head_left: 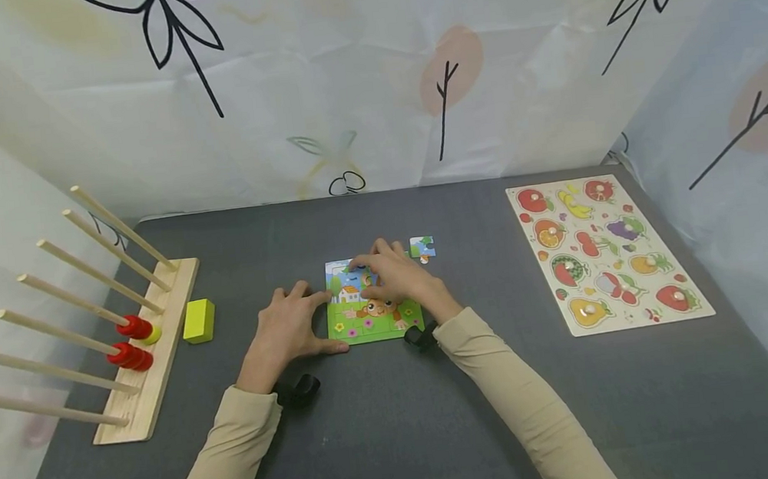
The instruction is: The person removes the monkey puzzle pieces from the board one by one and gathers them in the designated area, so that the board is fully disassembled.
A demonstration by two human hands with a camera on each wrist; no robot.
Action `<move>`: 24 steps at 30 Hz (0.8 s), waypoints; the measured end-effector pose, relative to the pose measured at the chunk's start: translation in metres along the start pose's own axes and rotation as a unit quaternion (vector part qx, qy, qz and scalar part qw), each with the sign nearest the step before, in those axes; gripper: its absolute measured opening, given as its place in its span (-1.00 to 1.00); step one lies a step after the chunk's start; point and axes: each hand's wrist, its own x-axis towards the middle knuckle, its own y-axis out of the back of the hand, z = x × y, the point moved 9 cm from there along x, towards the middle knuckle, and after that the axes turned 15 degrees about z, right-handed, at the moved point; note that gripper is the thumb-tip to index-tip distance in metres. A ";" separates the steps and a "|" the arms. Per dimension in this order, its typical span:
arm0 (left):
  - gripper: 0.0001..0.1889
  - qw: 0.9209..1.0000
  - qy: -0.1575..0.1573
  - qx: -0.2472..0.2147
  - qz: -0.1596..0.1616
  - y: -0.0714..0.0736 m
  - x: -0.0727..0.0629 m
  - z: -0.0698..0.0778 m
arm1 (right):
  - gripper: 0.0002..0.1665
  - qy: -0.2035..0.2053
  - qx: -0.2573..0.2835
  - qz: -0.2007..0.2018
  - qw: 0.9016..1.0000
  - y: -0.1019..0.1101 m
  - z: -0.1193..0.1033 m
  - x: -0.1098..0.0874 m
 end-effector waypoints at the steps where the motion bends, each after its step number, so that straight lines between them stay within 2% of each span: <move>1: 0.04 1.000 0.000 0.000 0.000 0.000 0.000 0.000 | -0.32 0.000 -0.002 0.002 1.000 0.000 0.000 0.000; 8: 0.03 1.000 -0.001 0.000 0.000 -0.001 0.000 0.000 | -0.21 -0.006 -0.029 0.006 1.000 0.000 -0.001 0.000; 13: 0.03 1.000 0.000 0.000 -0.001 -0.002 0.000 0.000 | -0.23 -0.001 -0.063 0.016 0.998 0.001 -0.003 0.001; 19: 0.04 1.000 0.001 0.003 -0.002 -0.002 0.001 0.000 | -0.27 0.005 -0.127 0.033 0.991 0.006 -0.006 0.001; 24: 0.04 1.000 0.004 0.002 -0.004 -0.002 0.001 0.000 | -0.29 0.009 -0.144 0.030 0.989 0.009 -0.008 0.001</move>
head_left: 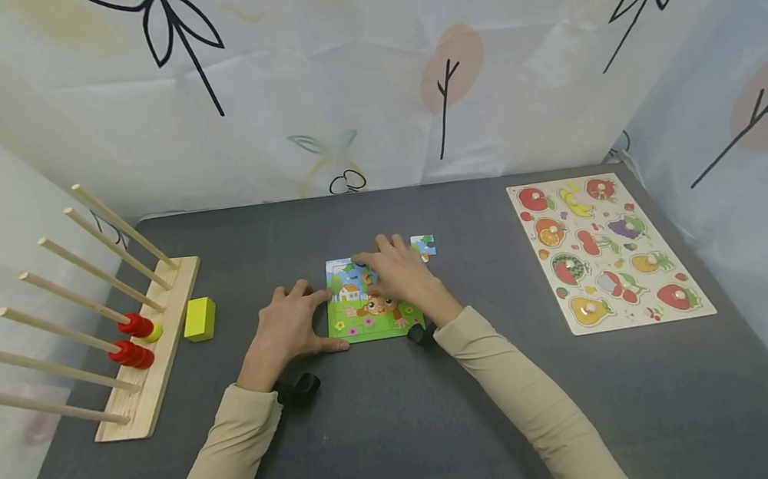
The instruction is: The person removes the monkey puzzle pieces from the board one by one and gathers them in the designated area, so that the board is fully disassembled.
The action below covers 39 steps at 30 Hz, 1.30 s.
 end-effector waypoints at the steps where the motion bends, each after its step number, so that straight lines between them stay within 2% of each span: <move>1: 0.04 1.000 0.001 0.000 -0.001 0.000 0.000 0.000 | -0.30 0.002 -0.001 -0.001 1.000 0.000 0.000 0.000; 8: 0.04 1.000 0.002 0.001 0.000 -0.001 0.000 0.000 | -0.36 0.012 0.019 -0.013 1.000 0.001 0.002 0.000; 26: 0.04 1.000 0.004 0.001 -0.004 0.000 0.000 0.001 | -0.26 -0.002 0.076 -0.061 0.995 -0.008 0.012 0.003; 35: 0.04 1.000 0.005 0.003 -0.005 -0.001 0.000 0.001 | -0.30 0.013 0.069 -0.052 0.996 -0.005 0.013 0.001; 39: 0.04 1.000 0.003 0.002 -0.004 -0.001 0.000 0.000 | -0.29 0.025 0.092 -0.042 0.995 0.001 0.014 0.001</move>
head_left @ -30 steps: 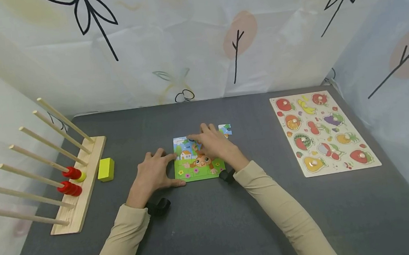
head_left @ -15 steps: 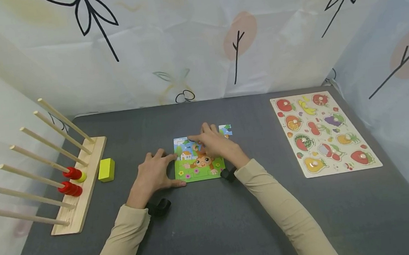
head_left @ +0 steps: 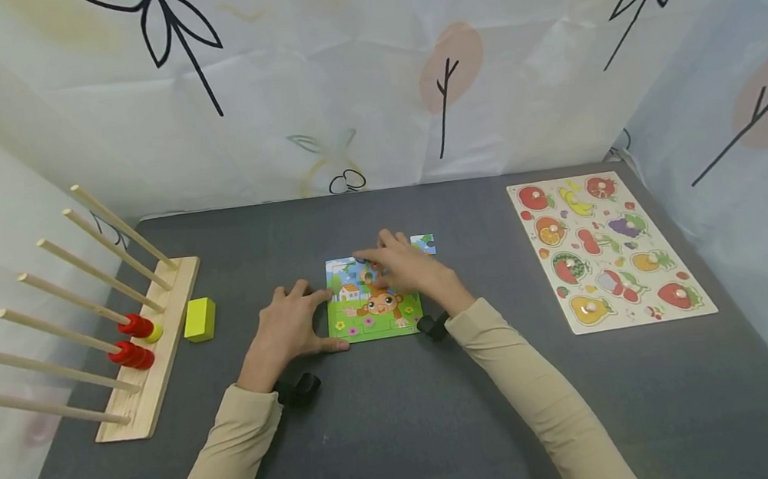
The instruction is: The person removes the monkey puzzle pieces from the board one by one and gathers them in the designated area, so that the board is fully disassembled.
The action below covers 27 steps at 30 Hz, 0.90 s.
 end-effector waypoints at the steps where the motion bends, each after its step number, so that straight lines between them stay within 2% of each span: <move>1: 0.04 1.000 -0.001 -0.001 0.000 0.000 0.000 0.000 | -0.28 0.003 0.005 0.004 1.000 0.003 0.001 0.000; 7: 0.04 1.000 -0.003 -0.005 0.003 -0.001 0.000 0.000 | -0.26 -0.001 0.003 0.019 1.000 0.024 0.019 -0.003; 15: 0.04 1.000 -0.003 -0.008 0.003 0.001 0.000 0.000 | -0.26 -0.030 -0.025 0.016 0.999 0.050 0.063 -0.014; 22: 0.04 1.000 -0.003 -0.008 0.001 0.001 0.000 0.001 | -0.28 -0.062 -0.047 0.001 0.997 0.057 0.104 -0.025; 27: 0.03 1.000 -0.004 -0.011 0.004 0.001 -0.001 0.001 | -0.29 -0.079 -0.053 -0.015 0.995 0.058 0.121 -0.032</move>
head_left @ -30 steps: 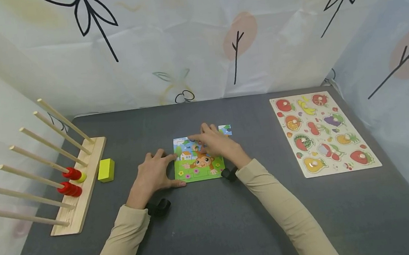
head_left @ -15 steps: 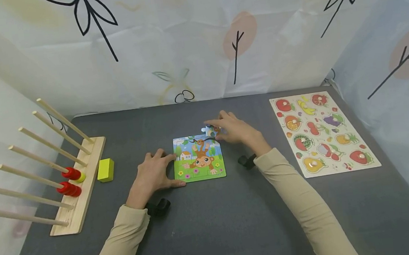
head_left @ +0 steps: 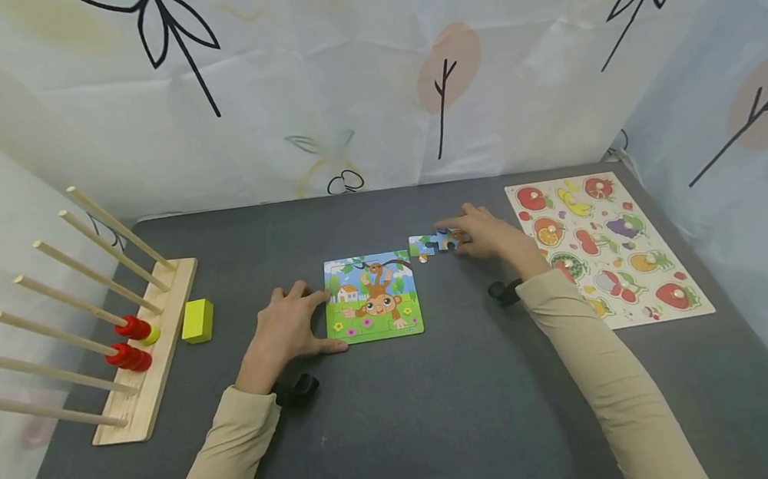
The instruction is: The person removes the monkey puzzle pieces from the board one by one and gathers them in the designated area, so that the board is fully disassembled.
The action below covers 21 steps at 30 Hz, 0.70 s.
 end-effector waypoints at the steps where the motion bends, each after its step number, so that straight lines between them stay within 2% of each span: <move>1: 0.03 1.000 -0.001 -0.001 0.001 0.000 0.000 0.000 | -0.29 -0.003 -0.001 -0.003 1.000 -0.001 0.003 -0.001; 10: 0.03 1.000 -0.004 -0.002 0.004 -0.001 -0.001 0.000 | -0.35 -0.013 0.006 -0.005 1.000 -0.006 0.015 -0.004; 21: 0.03 1.000 -0.005 -0.002 0.001 -0.001 0.000 0.000 | -0.41 -0.005 0.021 0.025 0.999 -0.006 0.014 -0.005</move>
